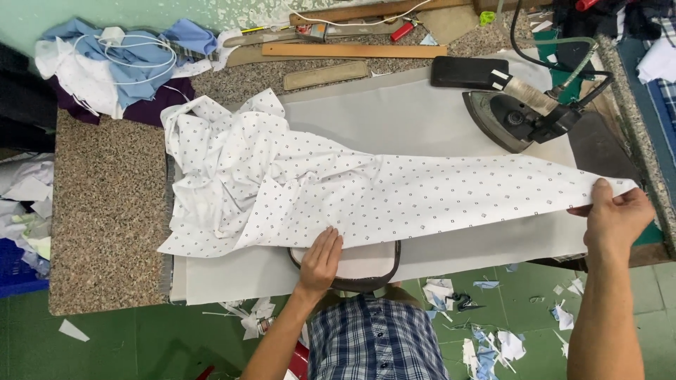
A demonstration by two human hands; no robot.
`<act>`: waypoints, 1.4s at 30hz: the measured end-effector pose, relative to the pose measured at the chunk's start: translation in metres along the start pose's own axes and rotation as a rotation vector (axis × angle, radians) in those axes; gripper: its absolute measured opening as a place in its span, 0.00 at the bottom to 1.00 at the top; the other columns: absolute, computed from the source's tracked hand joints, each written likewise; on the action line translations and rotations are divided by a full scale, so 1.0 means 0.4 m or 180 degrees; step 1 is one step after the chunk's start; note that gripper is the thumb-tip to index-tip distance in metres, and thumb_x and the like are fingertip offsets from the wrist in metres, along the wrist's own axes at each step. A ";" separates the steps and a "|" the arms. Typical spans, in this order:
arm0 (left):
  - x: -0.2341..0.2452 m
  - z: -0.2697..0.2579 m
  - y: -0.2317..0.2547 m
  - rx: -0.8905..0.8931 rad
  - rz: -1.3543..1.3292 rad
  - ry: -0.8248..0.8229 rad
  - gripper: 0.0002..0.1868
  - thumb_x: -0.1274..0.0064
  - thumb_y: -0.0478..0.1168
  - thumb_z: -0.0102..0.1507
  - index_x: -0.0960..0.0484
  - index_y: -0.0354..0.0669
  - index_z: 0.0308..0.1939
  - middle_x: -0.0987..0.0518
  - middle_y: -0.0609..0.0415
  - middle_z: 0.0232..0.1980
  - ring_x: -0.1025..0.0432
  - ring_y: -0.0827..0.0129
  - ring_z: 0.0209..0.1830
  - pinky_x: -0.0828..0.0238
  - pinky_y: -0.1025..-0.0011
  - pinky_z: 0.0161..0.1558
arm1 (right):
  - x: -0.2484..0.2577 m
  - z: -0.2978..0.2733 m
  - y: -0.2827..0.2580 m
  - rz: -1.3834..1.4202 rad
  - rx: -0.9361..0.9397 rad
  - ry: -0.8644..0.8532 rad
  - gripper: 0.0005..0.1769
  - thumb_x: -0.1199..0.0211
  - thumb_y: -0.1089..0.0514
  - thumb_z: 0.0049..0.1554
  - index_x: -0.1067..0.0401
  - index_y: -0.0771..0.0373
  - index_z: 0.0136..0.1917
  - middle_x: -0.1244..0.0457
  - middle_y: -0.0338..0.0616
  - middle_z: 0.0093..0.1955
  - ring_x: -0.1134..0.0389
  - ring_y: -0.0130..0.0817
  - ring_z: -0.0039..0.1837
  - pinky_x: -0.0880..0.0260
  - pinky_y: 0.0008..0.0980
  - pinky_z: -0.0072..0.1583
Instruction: The person irons a white patterned garment on a table using a steam iron and a small wooden pressing block. They repeatedly smooth the fabric, press seams, and adjust the garment's position to iron different sections.
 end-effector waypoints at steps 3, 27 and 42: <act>-0.016 -0.034 0.026 -0.0052 -0.0015 -0.0232 0.13 0.35 0.26 0.59 0.16 0.30 0.47 0.17 0.36 0.51 0.21 0.50 0.53 0.20 0.59 0.58 | 0.006 0.013 0.070 -0.0314 0.0486 -0.0078 0.31 0.34 0.61 0.80 0.52 0.61 0.42 0.51 0.49 0.36 0.34 0.50 0.35 0.23 0.50 0.35; -0.129 -0.042 0.075 0.0537 -0.0386 -0.1687 0.43 0.71 0.74 0.66 0.39 0.55 0.76 0.43 0.47 0.79 0.53 0.51 0.81 0.66 0.45 0.76 | -0.217 -0.304 0.024 -0.1437 0.1262 -0.0158 0.14 0.37 0.57 0.68 0.23 0.73 0.56 0.32 0.58 0.47 0.27 0.50 0.40 0.26 0.40 0.38; -0.126 -0.089 0.011 0.0750 -0.0460 -0.2094 0.40 0.70 0.70 0.68 0.43 0.57 0.78 0.47 0.51 0.81 0.54 0.57 0.81 0.65 0.50 0.77 | -0.325 -0.345 0.214 -0.2322 0.0116 -0.1267 0.23 0.42 0.45 0.64 0.21 0.67 0.43 0.30 0.60 0.36 0.26 0.61 0.47 0.28 0.50 0.48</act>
Point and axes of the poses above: each hand's wrist, its own z-axis towards the middle knuckle, its own x-axis out of the back of the hand, y = z × x, the point moved 8 cm from there along z, towards the middle knuckle
